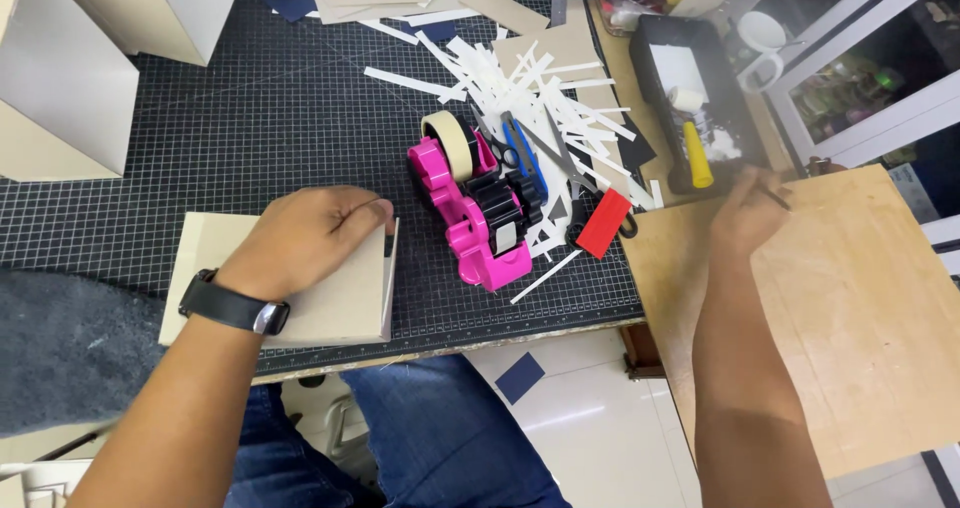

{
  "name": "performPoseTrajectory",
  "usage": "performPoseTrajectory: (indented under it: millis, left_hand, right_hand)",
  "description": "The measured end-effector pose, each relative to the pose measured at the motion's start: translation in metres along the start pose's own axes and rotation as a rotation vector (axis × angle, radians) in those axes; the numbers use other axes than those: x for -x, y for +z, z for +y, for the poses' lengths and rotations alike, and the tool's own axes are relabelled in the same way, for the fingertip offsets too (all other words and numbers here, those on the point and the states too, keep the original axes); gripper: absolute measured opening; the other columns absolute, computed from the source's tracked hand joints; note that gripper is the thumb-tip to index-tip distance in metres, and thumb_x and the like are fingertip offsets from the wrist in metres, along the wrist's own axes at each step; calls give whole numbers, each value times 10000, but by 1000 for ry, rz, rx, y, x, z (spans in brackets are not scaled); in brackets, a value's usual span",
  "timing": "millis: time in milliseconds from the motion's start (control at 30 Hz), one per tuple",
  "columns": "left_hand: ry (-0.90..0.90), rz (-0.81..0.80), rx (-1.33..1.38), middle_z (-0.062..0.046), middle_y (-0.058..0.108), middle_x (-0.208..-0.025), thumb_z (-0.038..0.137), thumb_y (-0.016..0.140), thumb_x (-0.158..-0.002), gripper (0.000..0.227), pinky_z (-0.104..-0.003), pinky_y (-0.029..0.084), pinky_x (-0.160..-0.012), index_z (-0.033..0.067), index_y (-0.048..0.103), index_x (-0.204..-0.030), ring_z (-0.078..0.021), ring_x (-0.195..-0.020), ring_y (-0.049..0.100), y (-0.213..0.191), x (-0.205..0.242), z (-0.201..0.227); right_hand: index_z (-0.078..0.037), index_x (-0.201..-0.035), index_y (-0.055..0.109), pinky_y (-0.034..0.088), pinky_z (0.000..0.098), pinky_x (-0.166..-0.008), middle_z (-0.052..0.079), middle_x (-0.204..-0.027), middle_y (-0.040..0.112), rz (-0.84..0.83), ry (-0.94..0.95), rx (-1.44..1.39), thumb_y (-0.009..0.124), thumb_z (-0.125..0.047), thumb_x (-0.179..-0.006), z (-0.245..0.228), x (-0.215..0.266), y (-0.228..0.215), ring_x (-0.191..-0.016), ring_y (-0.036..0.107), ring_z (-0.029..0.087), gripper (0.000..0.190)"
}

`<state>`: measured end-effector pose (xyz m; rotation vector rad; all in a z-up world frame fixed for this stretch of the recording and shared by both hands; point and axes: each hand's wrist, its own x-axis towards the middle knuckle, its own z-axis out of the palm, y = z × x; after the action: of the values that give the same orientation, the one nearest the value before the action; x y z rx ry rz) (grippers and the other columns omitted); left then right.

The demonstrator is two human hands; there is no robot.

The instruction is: Assembling and taping small cardboard boxes on a workbench

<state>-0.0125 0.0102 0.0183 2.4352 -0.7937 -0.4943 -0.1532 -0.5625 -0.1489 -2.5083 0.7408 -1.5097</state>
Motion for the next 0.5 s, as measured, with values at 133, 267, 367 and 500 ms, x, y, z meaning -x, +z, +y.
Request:
performPoseTrajectory:
  millis: [133,267,367,500]
  left_hand:
    - [3,10,-1,82,797,-1134,433,378,-974,440,-420,486,-890,260,780,-934,-231,-1063,710,1,-2,0]
    - [39,17,-25,63,784,-1139,428,371,-968,434,-425,467,-922,272,775,-936,-260,-1094,688,1,-4,2]
    - [32,16,-23,-2,782,-1078,471,377,-981,441,-465,468,-884,255,757,-927,-312,-1052,683,3,-3,4]
    - [41,15,-2,-23,785,-993,477,378,-983,449,-465,467,-853,254,744,-849,-312,-994,692,2,-4,6]
  right_hand:
    - [-35,-1018,677,464,518,-695,225,-873,584,88,46,91,499,-242,-1148,1,-2,-2,-747,590,426,302]
    - [-12,-999,758,566,404,-728,145,-866,789,111,58,-106,469,-328,-1166,-29,-8,-15,-802,771,300,460]
    - [-1,-1027,593,536,338,-692,154,-922,699,189,127,-510,447,-324,-1168,-118,-10,-48,-817,747,248,382]
    - [-14,-1014,478,494,358,-658,169,-748,524,84,109,-1037,444,-252,-1187,-230,41,-85,-616,563,268,296]
